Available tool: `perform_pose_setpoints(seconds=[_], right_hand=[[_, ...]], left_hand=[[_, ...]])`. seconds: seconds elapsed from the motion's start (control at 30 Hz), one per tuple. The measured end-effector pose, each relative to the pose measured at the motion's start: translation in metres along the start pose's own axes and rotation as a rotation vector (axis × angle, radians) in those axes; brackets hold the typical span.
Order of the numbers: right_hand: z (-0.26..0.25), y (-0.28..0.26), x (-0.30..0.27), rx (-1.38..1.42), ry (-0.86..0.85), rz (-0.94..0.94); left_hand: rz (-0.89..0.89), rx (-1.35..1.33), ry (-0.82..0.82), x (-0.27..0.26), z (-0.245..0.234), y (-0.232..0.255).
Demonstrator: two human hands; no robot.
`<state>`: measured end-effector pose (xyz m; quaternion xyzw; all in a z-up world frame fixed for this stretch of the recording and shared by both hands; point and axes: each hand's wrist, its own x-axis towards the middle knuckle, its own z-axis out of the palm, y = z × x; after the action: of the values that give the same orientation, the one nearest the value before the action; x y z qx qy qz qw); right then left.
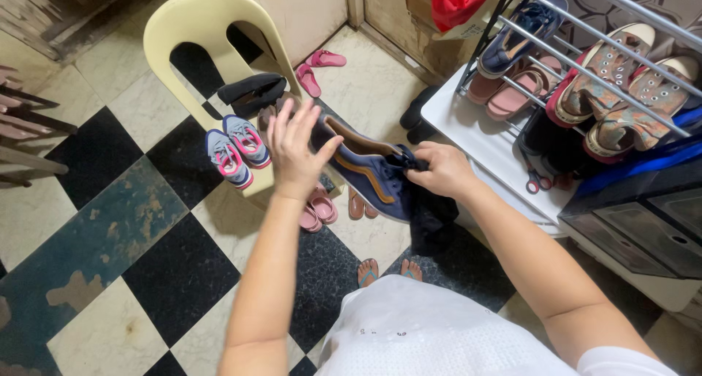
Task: The person wipes various shoes and sandals with a black cloth. They handle a brown sandal, a blue sneaker, a patterned sneaker, a red slip-on, and a pink sandal, wiping the upper and sole surfaces of each item before placing them on a nearby chair or the floor.
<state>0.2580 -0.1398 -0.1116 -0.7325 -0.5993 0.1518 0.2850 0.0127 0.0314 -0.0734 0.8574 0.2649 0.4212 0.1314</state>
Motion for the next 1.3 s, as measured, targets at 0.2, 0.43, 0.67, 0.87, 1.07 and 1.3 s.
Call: perform_pose_setpoints(seconds=[0.2,0.43,0.67,0.87,1.07,1.3], right_hand=[[0.028,0.004,0.005,-0.131,0.068,0.143],[0.048,-0.033,-0.003,-0.304,0.235,-0.063],[0.012,-0.046,-0.012,-0.195,-0.026,-0.103],[-0.09,-0.041,0.0,0.238,-0.03,-0.133],[-0.045,-0.075,0.053,0.36,0.444,-0.347],[0.046,-0.09,0.043,0.087,0.339,-0.378]], left_hand=[[-0.455,-0.372,-0.047,-0.086,0.079,0.031],[-0.994,-0.987,-0.155,-0.073,0.12,0.037],[-0.987,-0.788,-0.07,-0.09,0.142,0.006],[-0.769,-0.568,-0.133,-0.079,0.093,0.012],[-0.588,-0.405,-0.168,-0.079,0.085,0.049],[-0.839,-1.196,0.255,-0.095,0.11,0.013]])
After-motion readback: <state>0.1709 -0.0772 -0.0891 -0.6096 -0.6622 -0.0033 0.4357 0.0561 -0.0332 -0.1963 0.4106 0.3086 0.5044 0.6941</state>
